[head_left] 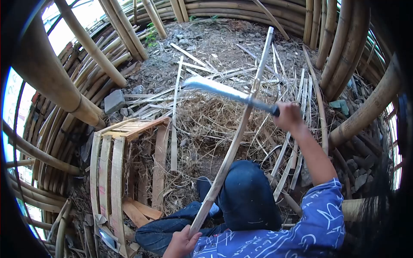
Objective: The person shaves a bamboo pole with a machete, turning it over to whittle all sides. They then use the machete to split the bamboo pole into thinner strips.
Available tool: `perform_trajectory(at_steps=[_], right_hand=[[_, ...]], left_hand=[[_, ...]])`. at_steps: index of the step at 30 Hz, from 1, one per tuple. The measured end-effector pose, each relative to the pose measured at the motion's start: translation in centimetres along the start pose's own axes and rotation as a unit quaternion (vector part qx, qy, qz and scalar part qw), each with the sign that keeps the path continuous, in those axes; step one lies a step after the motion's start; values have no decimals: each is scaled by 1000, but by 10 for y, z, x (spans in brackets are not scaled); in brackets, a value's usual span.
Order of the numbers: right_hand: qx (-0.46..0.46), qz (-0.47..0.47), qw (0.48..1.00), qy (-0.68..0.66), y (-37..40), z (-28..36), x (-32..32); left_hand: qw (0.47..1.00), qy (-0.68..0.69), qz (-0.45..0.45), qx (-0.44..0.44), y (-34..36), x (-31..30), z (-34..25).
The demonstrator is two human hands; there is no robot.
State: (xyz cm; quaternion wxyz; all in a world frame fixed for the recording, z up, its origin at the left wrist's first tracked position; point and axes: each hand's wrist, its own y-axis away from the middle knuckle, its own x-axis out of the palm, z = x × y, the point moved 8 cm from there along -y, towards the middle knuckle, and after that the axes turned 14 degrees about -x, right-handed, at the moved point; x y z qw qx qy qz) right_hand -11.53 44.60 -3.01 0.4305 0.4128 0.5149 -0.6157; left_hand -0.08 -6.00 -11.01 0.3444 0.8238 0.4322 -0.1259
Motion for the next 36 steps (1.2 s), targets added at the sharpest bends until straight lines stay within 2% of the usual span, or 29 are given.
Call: perform_trajectory(at_steps=[2, 3, 4, 6, 7, 8, 10, 12, 13, 14, 16, 17, 19, 20, 21, 22, 23, 24, 25, 26, 27, 28, 30, 31, 32, 34, 36], right_hand=[[-141, -17, 990, 9, 9, 47, -7], [-247, -91, 964, 32, 15, 74, -21], [-242, -87, 966, 30, 16, 68, -17], [-238, -56, 969, 43, 12, 47, 2], [-139, -20, 988, 65, 6, 8, 11], [84, 47, 995, 11, 2, -34, 8], [10, -76, 992, 102, -2, -32, 1], [28, -45, 997, 52, 2, -24, 7], [52, 29, 998, 3, 4, -16, 14], [6, 40, 999, -10, 8, 6, 10], [-183, -45, 982, -17, 22, 61, -9], [-234, -53, 971, 13, 25, 80, -17], [-306, -66, 948, 56, 29, 100, -19], [-304, -82, 948, 52, 27, 63, 6], [-251, -82, 962, 68, 19, 30, 3], [-42, -57, 996, 58, 12, -41, 24], [86, -29, 994, 56, 7, -72, 16], [35, -68, 987, 142, 6, -68, 14], [31, -68, 986, 149, 4, -63, 17], [25, -68, 985, 158, 3, -55, 20], [27, -31, 994, 98, -1, -40, 19], [39, 12, 998, 40, 5, -26, 17], [-62, 9, 998, 28, 16, 22, 3], [-149, -46, 987, 25, 21, 41, 1], [-222, -43, 973, 50, 23, 60, 0], [-234, -26, 970, 57, 15, 57, 10], [3, -33, 997, 64, -1, -45, 27]], left_hand=[[1000, -15, -6, 22, 0, -4, -9], [1000, 2, 23, -12, 1, -8, -22], [997, 16, 52, -48, 2, -9, -25], [996, 6, 66, -54, 8, -10, -11], [996, 2, 72, -51, 10, -9, -3], [996, 2, 73, -51, 12, -6, 4], [996, 49, 44, -61, 16, 1, 21], [993, 99, 2, -61, 8, 6, 31], [991, 117, -13, -61, 2, 1, 24], [991, 118, -13, -62, 1, -5, 16], [999, 5, 41, -24, -1, -13, -38], [996, -29, 45, -66, -2, -8, -28], [997, 3, 54, -60, -2, -1, -5], [996, 36, 55, -55, -1, 0, 6], [996, 70, 57, -26, 3, -1, 5], [996, 68, 58, -29, 4, -6, -2], [996, 31, 73, -32, 1, -8, -18], [996, -5, 81, -40, 6, -10, -27], [997, 1, 62, -41, 10, -15, -28], [1000, 12, 26, 5, 13, -21, -38], [998, 18, -2, 53, 15, -25, -45], [998, 15, -1, 55, 13, -22, -37], [995, -81, -18, 52, 12, -7, -24], [998, 28, 47, -38, 9, -1, -9], [997, 26, 56, -40, 8, 0, -5], [993, 4, 85, -84, 8, 2, 9], [994, -11, 82, -71, 17, -7, -3]])
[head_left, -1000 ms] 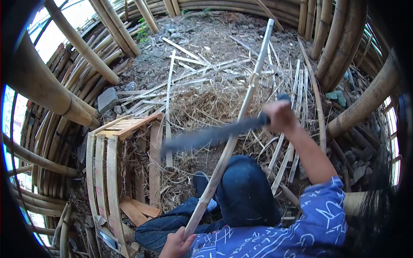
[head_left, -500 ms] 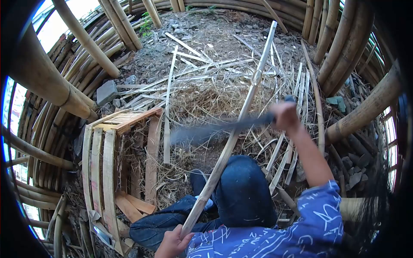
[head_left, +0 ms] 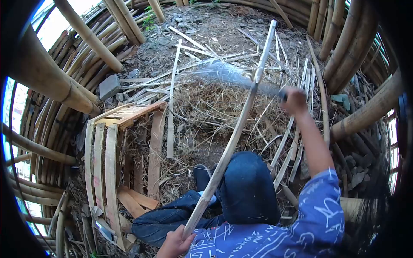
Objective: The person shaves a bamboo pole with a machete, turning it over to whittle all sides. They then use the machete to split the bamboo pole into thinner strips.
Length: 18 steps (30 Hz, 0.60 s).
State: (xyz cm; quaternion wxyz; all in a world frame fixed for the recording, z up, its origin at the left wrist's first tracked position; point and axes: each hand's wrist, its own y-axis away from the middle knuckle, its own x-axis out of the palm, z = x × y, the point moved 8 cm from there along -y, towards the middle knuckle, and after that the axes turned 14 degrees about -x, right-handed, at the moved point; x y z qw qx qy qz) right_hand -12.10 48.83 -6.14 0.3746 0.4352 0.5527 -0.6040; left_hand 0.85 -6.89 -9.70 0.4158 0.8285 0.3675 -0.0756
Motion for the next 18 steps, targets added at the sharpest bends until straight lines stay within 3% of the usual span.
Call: perform_trajectory(at_steps=[2, 4, 5, 6, 10, 13, 15, 18], right_hand=[[74, -4, 996, 54, -13, -31, -4], [39, 3, 998, 45, -20, -8, -12], [28, 11, 1000, 3, -20, 7, -17], [23, 25, 999, -35, -13, 18, -17], [-264, -83, 961, -16, 3, 109, -56], [-212, -44, 976, 16, -8, 54, -19], [110, 53, 992, -3, -21, -38, -9], [89, 31, 991, 90, -29, -61, -16]], left_hand=[[1000, 0, -23, 17, 6, 0, 9], [968, 245, -31, -34, -10, 6, 58], [998, -37, -55, 21, -6, -4, 8], [998, -42, -49, 23, -8, -8, 4], [1000, -6, -14, 8, -8, -2, -10], [1000, -20, -7, -22, 6, -8, -5], [999, 28, -31, -26, 22, -9, 19], [997, 19, 8, -80, 18, -14, 17]])
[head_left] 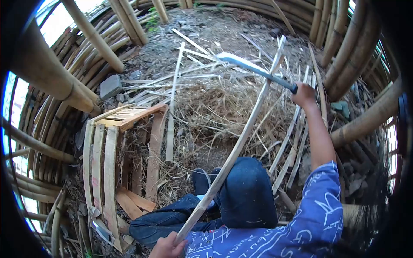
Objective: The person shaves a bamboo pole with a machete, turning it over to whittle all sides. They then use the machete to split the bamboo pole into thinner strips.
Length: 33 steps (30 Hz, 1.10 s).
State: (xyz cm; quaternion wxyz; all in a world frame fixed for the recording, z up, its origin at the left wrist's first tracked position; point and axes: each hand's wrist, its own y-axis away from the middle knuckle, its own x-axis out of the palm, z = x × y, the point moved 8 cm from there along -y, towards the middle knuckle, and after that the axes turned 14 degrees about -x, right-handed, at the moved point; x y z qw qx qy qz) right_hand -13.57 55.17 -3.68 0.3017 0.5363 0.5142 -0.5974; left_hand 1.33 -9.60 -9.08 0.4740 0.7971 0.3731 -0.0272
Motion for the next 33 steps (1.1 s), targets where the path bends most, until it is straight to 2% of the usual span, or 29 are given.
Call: perform_trajectory(at_steps=[2, 3, 4, 5, 7, 8, 10, 11, 12, 13, 14, 15, 16, 18, 19, 21, 22, 23, 27, 28, 29, 31, 32, 33], right_hand=[[-12, 32, 999, -9, -2, 24, -13], [5, 73, 995, -73, 3, 34, -10], [-72, 0, 996, -47, 10, 54, -21], [-121, -20, 991, -53, 19, 71, -26], [-237, -53, 965, -103, 36, 111, -42], [-313, -135, 933, -111, 45, 130, -60], [-293, -68, 951, -69, 37, 110, -36], [-251, -58, 966, -32, 27, 84, -29], [-77, -3, 994, -72, 16, 32, -12], [74, 30, 995, -67, 9, -14, -7], [135, 34, 989, -59, 6, -57, 2], [136, 37, 989, -51, 10, -81, 8], [131, 3, 991, -11, 16, -74, -10], [156, 0, 987, -29, 18, -68, -7], [138, -12, 988, -73, 22, -55, -7], [97, -39, 986, -133, 33, -35, 1], [82, -53, 988, -117, 37, -12, -13], [34, -73, 992, -101, 41, -2, -12], [-27, -13, 996, -85, 48, 37, -32], [-83, -26, 993, -81, 50, 51, -38], [-140, -40, 986, -76, 53, 67, -42], [-172, -53, 979, -98, 59, 90, -46], [-193, -74, 974, -98, 65, 105, -50], [-199, -69, 972, -103, 71, 117, -51]], left_hand=[[999, -17, -19, 24, -4, -4, -3], [998, -37, -23, 45, -4, -1, -4], [996, -56, -23, 67, -5, 3, -4], [999, -23, -17, 41, -12, 13, 17], [999, -32, -5, 22, -6, 5, -12], [999, -44, -1, -1, -4, 1, -19], [998, -63, -3, 4, 4, 0, -7], [997, -78, -8, 9, 10, -3, 2], [997, -78, -8, 8, 17, -5, 9], [995, -102, -8, 18, 27, -6, 13], [992, -123, -10, 27, 38, -7, 14], [995, -92, -7, 29, 44, -18, 0], [996, -84, -14, 28, 44, -25, -10], [984, -40, 74, -158, 37, -18, 9], [993, -50, 56, -92, 30, -16, 11], [994, -49, 58, -75, 22, -4, 22], [995, -38, 55, -68, 18, -2, 24], [996, -28, 53, -67, 15, -2, 27], [993, 56, 48, -93, 6, -6, 46], [991, 78, 47, -98, 4, -7, 48], [995, 54, 32, -74, 3, -5, 44], [1000, -22, -9, -3, 4, -3, 20], [1000, -18, -10, -9, 4, 5, 32], [980, 191, 34, 32, 6, 15, 45]])
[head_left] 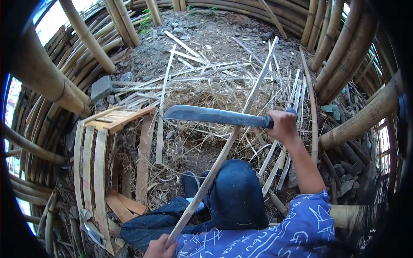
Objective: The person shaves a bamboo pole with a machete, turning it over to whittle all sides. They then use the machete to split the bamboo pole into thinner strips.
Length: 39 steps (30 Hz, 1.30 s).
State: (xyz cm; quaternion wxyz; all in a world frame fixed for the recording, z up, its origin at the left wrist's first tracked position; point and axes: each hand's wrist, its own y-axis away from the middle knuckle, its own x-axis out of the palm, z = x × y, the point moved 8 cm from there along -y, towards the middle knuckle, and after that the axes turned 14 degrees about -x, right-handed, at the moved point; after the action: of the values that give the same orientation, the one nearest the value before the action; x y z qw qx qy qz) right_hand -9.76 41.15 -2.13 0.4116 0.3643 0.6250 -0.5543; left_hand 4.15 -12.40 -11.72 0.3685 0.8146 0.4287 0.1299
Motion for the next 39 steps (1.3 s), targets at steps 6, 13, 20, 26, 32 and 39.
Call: perform_trajectory(at_steps=[6, 13, 20, 26, 32, 39], right_hand=[[71, -71, 987, -122, 13, 69, 3], [228, -163, 904, -323, 22, 94, -4], [214, -200, 895, -337, 32, 97, -23], [149, -133, 952, -232, 29, 100, -25], [42, -44, 986, -153, 18, 111, -44], [61, 91, 980, -164, 13, 125, -55]], left_hand=[[986, -146, -61, 50, -33, 26, -92], [990, 7, 128, 52, -60, 100, -135], [930, 177, 311, -86, -83, 143, -122], [906, 215, 338, -139, -81, 139, -118], [983, 25, 181, -15, -75, 132, -131], [982, -165, 37, 80, -59, 126, -165]])
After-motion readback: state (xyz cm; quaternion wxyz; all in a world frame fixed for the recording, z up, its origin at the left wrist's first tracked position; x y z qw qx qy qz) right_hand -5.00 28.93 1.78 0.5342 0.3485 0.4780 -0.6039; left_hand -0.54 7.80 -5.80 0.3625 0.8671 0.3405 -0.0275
